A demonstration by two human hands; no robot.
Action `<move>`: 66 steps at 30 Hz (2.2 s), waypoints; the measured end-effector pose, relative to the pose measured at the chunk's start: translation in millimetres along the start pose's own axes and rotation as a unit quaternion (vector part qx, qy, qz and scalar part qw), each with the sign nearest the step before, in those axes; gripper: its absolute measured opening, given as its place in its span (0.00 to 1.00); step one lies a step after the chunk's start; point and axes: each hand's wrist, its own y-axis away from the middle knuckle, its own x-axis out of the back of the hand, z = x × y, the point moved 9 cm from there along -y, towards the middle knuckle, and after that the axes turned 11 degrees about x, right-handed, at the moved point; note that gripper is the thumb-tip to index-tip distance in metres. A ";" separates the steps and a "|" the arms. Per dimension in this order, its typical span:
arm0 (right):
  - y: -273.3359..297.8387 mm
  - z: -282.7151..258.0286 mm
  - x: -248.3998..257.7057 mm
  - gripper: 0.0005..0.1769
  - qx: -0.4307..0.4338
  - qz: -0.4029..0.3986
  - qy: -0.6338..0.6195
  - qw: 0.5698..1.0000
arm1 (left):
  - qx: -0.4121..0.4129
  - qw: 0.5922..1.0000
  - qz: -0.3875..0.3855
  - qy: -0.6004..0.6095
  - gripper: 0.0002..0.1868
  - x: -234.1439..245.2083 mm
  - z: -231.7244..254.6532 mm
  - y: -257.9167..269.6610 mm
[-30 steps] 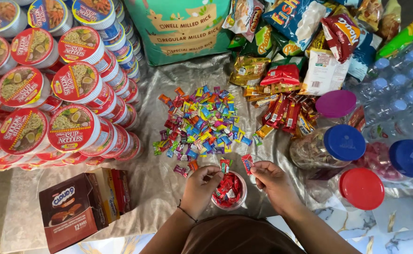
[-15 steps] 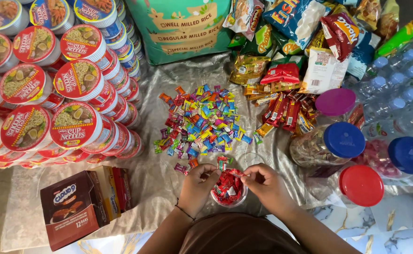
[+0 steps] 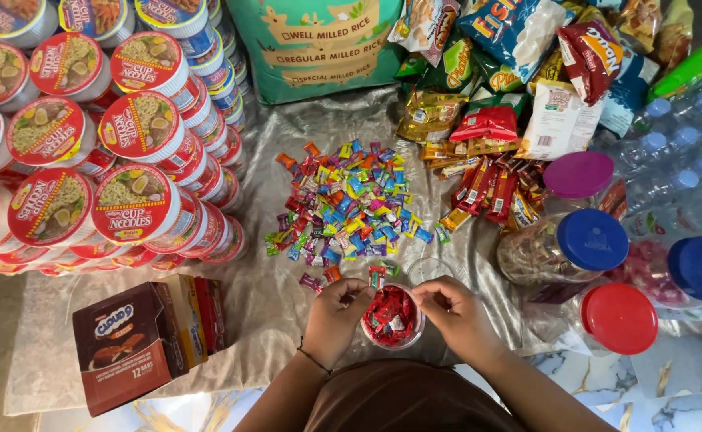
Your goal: The person sits on the floor and sorts a pile of colorful wrapped candies by hand, picking them up and placing them into a clear plastic container. The workspace is surrounded by stacks of instant noodle cups, a large bag of rice, and various snack packages.
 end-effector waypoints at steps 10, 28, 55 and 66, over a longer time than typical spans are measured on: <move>-2.6 45.7 2.0 0.11 -0.019 0.017 -0.097 0.995 | -0.012 1.000 -0.012 0.026 0.11 -1.3 -4.3 -5.8; 5.6 81.7 -8.6 0.08 -0.273 0.141 -0.446 0.841 | -0.035 0.999 -0.017 -0.010 0.11 6.4 4.8 -6.1; 62.9 80.5 -17.9 0.09 -0.246 0.223 -0.448 0.830 | -0.327 0.873 -0.004 -0.363 0.07 -22.9 56.5 49.0; 45.0 78.6 -7.9 0.10 -0.212 0.238 -0.435 0.842 | -0.122 0.904 0.132 -0.388 0.15 72.8 -5.3 -23.0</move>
